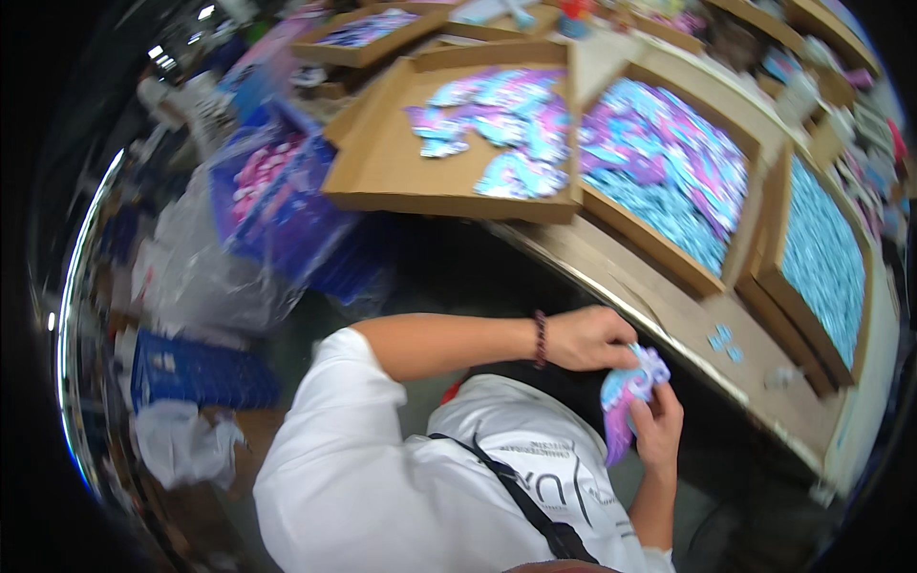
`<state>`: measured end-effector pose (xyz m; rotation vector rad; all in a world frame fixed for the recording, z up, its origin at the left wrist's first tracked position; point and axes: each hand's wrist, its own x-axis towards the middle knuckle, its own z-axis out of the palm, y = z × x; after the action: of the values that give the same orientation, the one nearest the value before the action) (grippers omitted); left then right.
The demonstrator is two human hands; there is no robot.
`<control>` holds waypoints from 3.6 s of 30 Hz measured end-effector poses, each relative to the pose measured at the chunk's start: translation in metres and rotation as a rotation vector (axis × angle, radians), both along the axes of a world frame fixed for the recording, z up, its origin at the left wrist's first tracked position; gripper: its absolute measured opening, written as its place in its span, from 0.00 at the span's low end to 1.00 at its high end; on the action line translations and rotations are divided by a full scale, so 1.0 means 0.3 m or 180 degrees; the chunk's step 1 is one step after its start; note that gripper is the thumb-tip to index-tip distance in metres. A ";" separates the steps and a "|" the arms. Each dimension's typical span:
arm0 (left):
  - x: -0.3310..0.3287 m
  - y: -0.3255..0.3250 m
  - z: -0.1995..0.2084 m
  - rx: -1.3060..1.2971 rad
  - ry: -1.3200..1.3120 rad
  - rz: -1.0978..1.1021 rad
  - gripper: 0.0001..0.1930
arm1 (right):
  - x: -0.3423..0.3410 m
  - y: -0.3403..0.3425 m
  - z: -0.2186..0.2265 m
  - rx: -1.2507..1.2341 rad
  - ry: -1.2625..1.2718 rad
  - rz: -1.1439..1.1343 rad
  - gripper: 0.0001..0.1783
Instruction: The person assembles small decorative items by applying glue from a squeeze bottle onto small blue pieces and attaching them to larger colorful cutouts. They handle multiple cardboard boxes filled with blue packing material and colorful cutouts, repeatedly picking, gluing, and placing pieces on a workbench.
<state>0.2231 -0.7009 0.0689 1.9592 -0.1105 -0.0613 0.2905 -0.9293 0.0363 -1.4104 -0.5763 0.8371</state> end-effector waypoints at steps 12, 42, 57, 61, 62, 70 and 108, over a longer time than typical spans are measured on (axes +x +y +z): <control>0.206 -0.150 0.050 -0.0207 -0.0399 -0.0509 0.07 | 0.029 -0.142 0.033 0.0092 -0.0593 -0.1156 0.21; 0.410 -0.265 -0.041 -0.1412 0.1094 0.0511 0.08 | 0.144 -0.140 -0.073 0.0662 0.0350 -0.2067 0.10; 0.329 -0.266 -0.114 -0.2511 0.1530 0.0365 0.10 | 0.149 -0.081 -0.089 0.0803 0.0522 -0.2250 0.09; 0.322 -0.270 -0.122 -0.2652 0.1582 0.0355 0.10 | 0.153 -0.087 -0.089 0.0761 0.0496 -0.2162 0.09; 0.321 -0.270 -0.123 -0.2687 0.1568 0.0338 0.10 | 0.154 -0.088 -0.090 0.0744 0.0468 -0.2152 0.09; 0.296 -0.284 -0.129 -0.2321 0.1159 0.0363 0.10 | 0.140 -0.083 -0.106 0.0646 0.0379 -0.2261 0.09; 0.207 -0.329 -0.118 -0.0757 0.0415 0.0404 0.12 | 0.118 -0.103 -0.146 0.0820 0.0233 -0.1667 0.13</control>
<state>0.2850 -0.7997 0.0336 1.7154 0.0891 -0.0884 0.3259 -0.9601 -0.0076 -1.2079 -0.2268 0.3767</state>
